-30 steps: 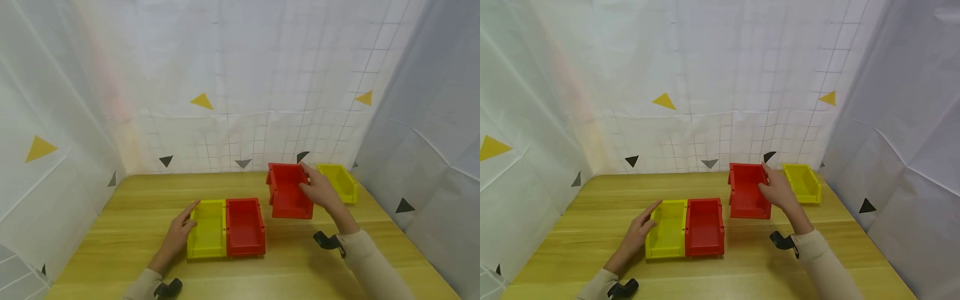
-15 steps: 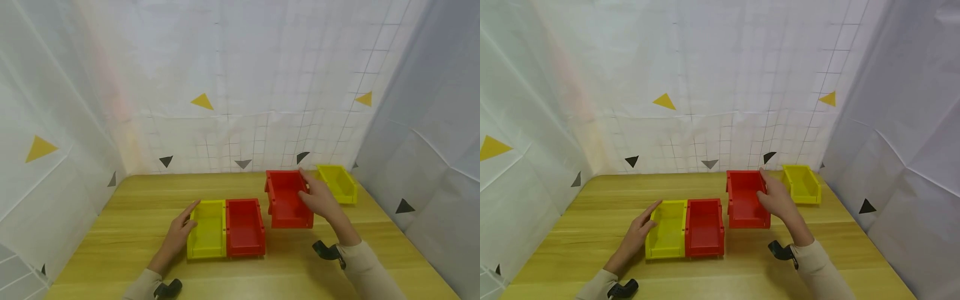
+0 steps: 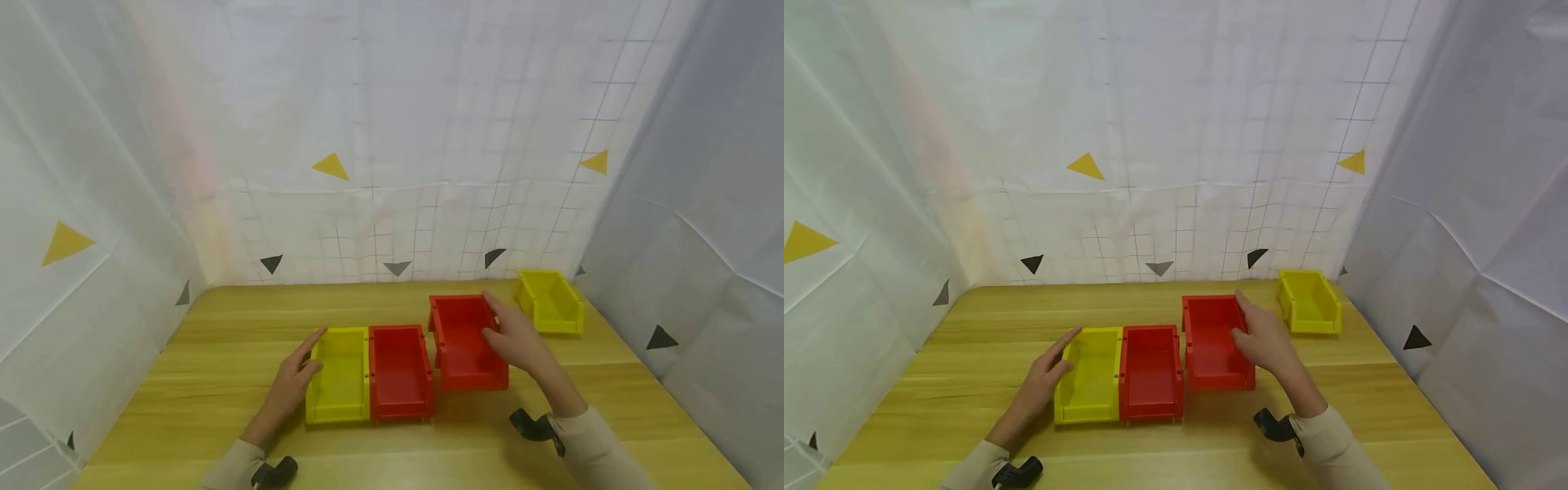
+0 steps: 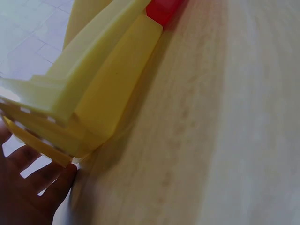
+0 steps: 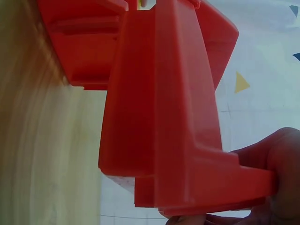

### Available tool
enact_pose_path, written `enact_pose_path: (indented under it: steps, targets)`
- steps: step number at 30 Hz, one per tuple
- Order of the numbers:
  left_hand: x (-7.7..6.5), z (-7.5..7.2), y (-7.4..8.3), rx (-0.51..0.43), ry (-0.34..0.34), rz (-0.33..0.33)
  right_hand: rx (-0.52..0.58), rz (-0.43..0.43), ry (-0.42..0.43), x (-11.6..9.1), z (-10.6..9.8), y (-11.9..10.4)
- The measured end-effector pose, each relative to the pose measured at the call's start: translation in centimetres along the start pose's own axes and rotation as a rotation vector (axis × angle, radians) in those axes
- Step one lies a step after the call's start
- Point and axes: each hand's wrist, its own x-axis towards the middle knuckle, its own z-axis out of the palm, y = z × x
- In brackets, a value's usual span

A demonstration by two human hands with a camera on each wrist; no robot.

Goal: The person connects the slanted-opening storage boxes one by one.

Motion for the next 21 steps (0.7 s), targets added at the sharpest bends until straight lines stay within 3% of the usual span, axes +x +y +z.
enact_pose_path:
  steps: [21]
  targets:
    - [0.00, -0.07, -0.21, -0.007, -0.008, -0.016, -0.025, 0.025, -0.037, -0.33, 1.08, -0.23]
